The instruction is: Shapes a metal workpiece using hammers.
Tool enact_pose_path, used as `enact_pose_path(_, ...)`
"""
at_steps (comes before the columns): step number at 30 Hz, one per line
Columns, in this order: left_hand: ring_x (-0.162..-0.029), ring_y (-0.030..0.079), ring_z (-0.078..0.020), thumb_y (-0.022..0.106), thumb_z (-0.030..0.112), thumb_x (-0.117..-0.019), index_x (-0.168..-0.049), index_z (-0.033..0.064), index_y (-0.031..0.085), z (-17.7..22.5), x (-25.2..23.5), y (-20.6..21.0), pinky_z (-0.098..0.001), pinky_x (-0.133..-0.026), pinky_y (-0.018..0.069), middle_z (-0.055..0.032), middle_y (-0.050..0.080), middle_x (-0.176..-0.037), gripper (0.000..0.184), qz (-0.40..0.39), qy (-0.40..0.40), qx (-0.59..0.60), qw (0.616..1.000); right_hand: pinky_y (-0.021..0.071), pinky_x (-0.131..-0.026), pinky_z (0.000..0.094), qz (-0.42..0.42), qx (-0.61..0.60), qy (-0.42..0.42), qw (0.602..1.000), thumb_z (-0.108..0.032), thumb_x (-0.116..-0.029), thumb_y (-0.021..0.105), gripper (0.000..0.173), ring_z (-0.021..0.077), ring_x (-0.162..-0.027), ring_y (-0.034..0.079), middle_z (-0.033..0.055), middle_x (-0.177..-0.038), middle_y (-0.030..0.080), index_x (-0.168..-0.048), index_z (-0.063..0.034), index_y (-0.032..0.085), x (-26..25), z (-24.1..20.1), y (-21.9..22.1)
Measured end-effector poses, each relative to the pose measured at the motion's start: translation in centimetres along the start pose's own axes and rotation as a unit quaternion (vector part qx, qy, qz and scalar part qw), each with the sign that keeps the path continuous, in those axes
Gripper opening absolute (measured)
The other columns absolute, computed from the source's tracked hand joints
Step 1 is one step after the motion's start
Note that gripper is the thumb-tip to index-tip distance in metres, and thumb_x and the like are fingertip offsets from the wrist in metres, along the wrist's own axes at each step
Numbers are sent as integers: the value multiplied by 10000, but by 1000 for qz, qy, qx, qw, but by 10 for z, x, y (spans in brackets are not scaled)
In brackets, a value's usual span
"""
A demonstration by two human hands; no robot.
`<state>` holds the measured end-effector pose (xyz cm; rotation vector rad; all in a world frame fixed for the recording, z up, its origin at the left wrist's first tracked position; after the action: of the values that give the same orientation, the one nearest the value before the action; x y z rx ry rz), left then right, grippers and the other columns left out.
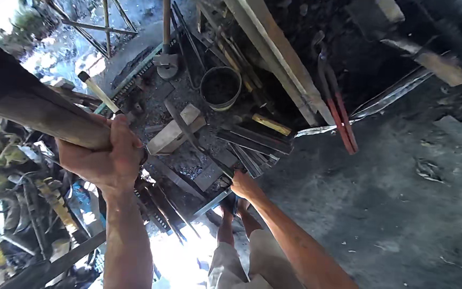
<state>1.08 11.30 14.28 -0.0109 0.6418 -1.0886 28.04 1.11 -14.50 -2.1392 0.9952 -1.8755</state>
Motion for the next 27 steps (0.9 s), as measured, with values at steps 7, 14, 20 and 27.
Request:
enact_pose_path(7, -729, 693, -313, 691, 248, -949, -1278, 17, 571, -174, 139, 34, -537, -671, 591, -179, 688, -876, 419, -193, -273, -272, 902, 570, -796, 603, -9, 25, 7, 1000, -271, -885, 630, 539, 403, -1040, 700, 214, -1133, 687, -1360, -51, 500, 5, 23, 7)
enact_pose_path(14, -613, 698, -251, 739, 313, -940, -1263, 84, 583, -114, 77, -11, -510, -583, 623, -118, 700, -833, 425, -135, -315, -253, 905, 558, -824, 638, 2, 5, -4, 1000, -285, -899, 634, 555, 425, -1074, 683, 244, -1187, 665, -1376, -35, 498, 3, 25, -15)
enact_pose_path(20, -581, 656, -187, 732, 228, -954, -1150, 56, 528, -25, 11, -8, -401, -503, 604, -22, 658, -808, 332, 15, -31, -46, 998, 566, -834, 615, -5, 21, 10, 1000, -284, -909, 631, 554, 419, -1082, 684, 236, -1197, 664, -1383, -38, 485, 5, 33, 0)
enact_pose_path(27, -824, 713, -339, 670, 249, -950, -1309, 36, 547, -179, 139, 43, -579, -748, 590, -187, 702, -934, 435, -252, -313, -329, 855, 564, -812, 621, -5, 23, 9, 1000, -286, -894, 634, 549, 414, -1066, 689, 223, -1161, 679, -1372, -52, 500, -4, 40, -3)
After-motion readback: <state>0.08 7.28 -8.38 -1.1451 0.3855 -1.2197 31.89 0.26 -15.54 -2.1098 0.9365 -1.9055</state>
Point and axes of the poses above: each hand's wrist, its own x-axis away from the middle knuckle, its own y-axis out of the palm, z = x × y, the point moved 1 cm from there along -x, towards the middle knuckle
